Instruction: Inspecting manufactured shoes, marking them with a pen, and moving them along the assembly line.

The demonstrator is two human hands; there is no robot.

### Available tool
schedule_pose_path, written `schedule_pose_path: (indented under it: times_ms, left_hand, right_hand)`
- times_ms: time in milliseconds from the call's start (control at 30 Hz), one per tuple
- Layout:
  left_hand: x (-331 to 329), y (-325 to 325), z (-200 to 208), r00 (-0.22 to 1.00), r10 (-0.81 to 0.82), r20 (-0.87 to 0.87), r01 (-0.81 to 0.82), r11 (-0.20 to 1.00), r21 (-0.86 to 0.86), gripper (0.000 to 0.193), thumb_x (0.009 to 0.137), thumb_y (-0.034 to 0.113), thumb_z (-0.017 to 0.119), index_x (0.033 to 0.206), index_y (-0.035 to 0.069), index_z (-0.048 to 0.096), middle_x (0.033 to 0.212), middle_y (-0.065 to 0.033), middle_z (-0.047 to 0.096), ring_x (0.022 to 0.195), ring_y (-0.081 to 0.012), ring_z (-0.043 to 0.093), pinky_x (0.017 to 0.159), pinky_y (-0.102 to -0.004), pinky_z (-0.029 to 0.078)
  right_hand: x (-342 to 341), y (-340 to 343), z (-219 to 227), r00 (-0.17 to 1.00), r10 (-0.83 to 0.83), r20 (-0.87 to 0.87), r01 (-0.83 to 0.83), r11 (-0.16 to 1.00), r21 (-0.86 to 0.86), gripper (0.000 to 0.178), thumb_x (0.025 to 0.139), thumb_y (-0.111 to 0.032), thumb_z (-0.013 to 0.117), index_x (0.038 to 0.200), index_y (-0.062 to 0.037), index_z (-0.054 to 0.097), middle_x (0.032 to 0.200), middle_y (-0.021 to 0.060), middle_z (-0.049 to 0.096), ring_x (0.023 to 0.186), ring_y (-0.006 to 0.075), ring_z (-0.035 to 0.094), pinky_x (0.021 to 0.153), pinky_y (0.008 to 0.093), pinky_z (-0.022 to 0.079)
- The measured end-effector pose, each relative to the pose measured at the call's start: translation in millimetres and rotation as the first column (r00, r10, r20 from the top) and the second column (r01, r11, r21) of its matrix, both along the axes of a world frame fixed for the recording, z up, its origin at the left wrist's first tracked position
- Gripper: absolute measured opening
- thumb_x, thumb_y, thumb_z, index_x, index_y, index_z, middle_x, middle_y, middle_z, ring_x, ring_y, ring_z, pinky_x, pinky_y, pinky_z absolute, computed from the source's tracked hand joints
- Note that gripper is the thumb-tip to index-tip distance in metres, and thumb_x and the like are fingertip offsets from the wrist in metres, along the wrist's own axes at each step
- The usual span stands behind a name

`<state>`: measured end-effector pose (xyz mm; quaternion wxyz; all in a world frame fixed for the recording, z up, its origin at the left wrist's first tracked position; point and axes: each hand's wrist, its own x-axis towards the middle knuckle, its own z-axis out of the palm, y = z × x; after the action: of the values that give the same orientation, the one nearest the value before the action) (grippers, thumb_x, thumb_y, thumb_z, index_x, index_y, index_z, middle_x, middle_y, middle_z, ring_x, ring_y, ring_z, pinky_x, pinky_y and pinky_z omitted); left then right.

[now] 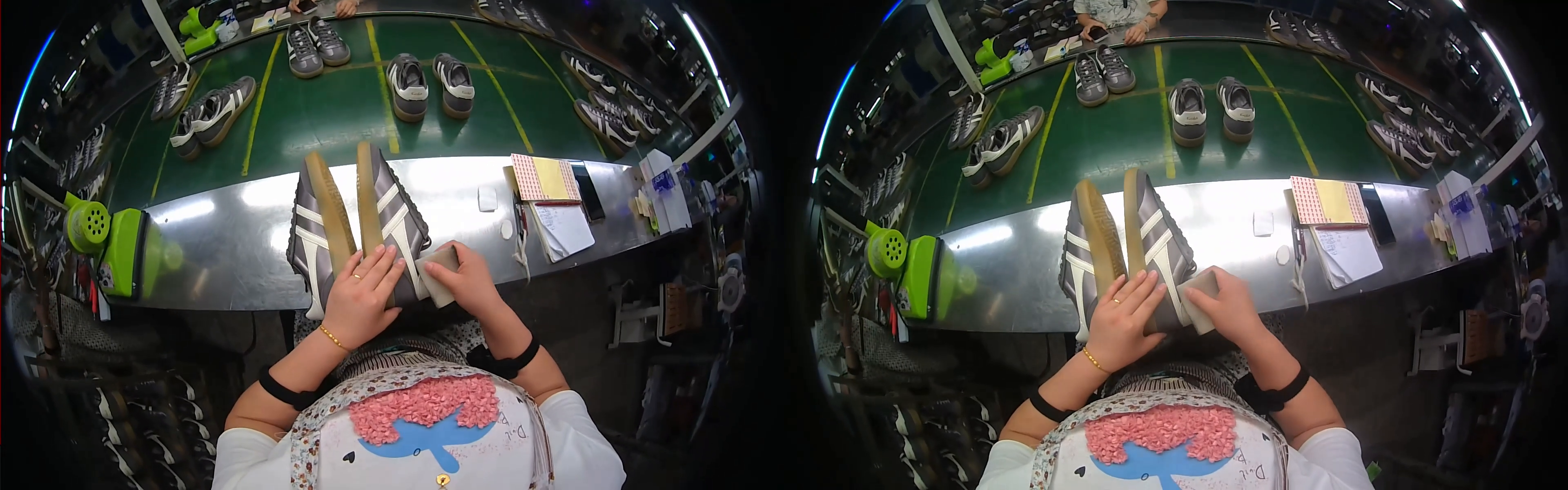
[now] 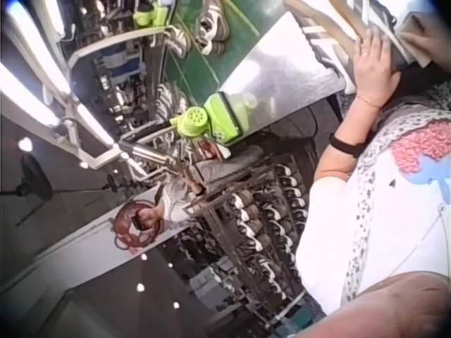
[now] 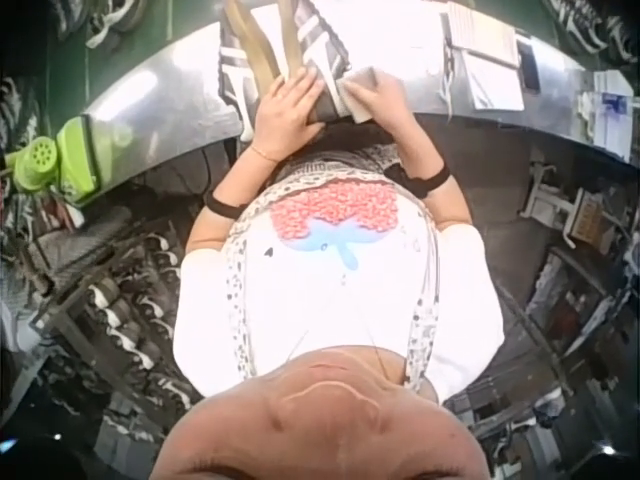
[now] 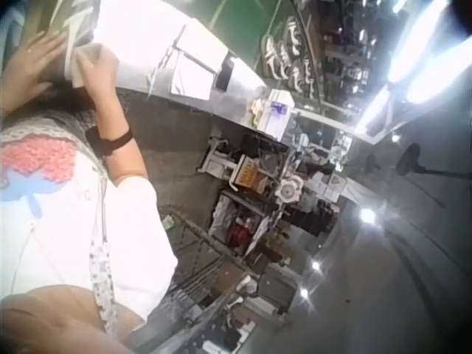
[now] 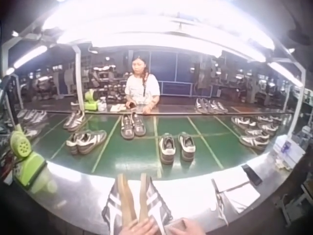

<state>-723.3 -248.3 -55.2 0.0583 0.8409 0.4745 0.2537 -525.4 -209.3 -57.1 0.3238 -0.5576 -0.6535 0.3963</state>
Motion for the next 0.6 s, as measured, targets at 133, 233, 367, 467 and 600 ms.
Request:
schedule_pose_path:
  times_ms: [133, 233, 367, 467, 600]
  left_hand:
    - [0.5, 0.8, 1.8, 1.0, -0.009, -0.006, 0.009, 1.0, 0.002, 0.071, 0.05, 0.023, 0.078, 0.115, 0.009, 0.053, 0.124, -0.0095, 0.05, 0.116, -0.0221, 0.046, 0.098, -0.0405, 0.034]
    - [-0.7, 0.9, 0.8, 1.0, -0.008, -0.009, 0.008, 1.0, -0.002, 0.071, 0.049, 0.023, 0.078, 0.114, 0.009, 0.054, 0.124, -0.0093, 0.05, 0.116, -0.022, 0.046, 0.098, -0.0403, 0.034]
    - [-2.5, -0.2, -0.9, 1.0, -0.005, 0.0, 0.005, 1.0, -0.003, 0.07, 0.05, 0.023, 0.078, 0.114, 0.009, 0.054, 0.123, -0.0093, 0.05, 0.116, -0.022, 0.046, 0.098, -0.0405, 0.033]
    - [-2.3, -0.3, 0.3, 1.0, -0.009, -0.002, 0.009, 1.0, -0.002, 0.07, 0.051, 0.023, 0.077, 0.115, 0.009, 0.053, 0.124, -0.0096, 0.049, 0.117, -0.0221, 0.045, 0.098, -0.0407, 0.033]
    - [-12.9, -2.4, 8.3, 0.998, -0.046, 0.036, 0.048, 0.997, -0.057, 0.063, 0.06, 0.021, 0.074, 0.117, 0.007, 0.051, 0.126, -0.0112, 0.047, 0.118, -0.0244, 0.044, 0.098, -0.039, 0.034]
  right_hand:
    - [-10.5, 26.7, -2.5, 0.99, -0.143, 0.001, 0.143, 0.988, 0.059, 0.026, 0.074, -0.02, 0.067, 0.083, 0.0016, 0.056, 0.07, 0.009, 0.061, 0.064, 0.0124, 0.056, 0.059, 0.029, 0.045]
    - [-13.6, 9.0, 1.2, 0.997, -0.075, 0.015, 0.074, 0.995, 0.064, 0.026, 0.074, -0.019, 0.067, 0.082, 0.002, 0.056, 0.07, 0.0091, 0.061, 0.064, 0.0125, 0.056, 0.059, 0.0287, 0.046]
    - [-8.8, 6.5, -2.7, 1.0, -0.015, 0.015, 0.015, 1.0, 0.011, 0.032, 0.073, -0.024, 0.066, 0.083, 0.004, 0.056, 0.073, 0.0184, 0.061, 0.069, 0.0267, 0.062, 0.062, 0.0344, 0.047]
    - [-12.7, 27.6, -9.1, 0.997, -0.071, 0.042, 0.068, 0.996, 0.064, 0.033, 0.073, -0.025, 0.066, 0.083, 0.0049, 0.055, 0.071, 0.0188, 0.06, 0.068, 0.0284, 0.061, 0.061, 0.0345, 0.047]
    - [-5.5, 46.7, -16.7, 0.96, -0.279, 0.037, 0.26, 0.93, 0.261, 0.035, 0.074, -0.025, 0.066, 0.092, 0.0028, 0.052, 0.078, 0.0198, 0.059, 0.073, 0.0344, 0.059, 0.067, 0.0386, 0.046]
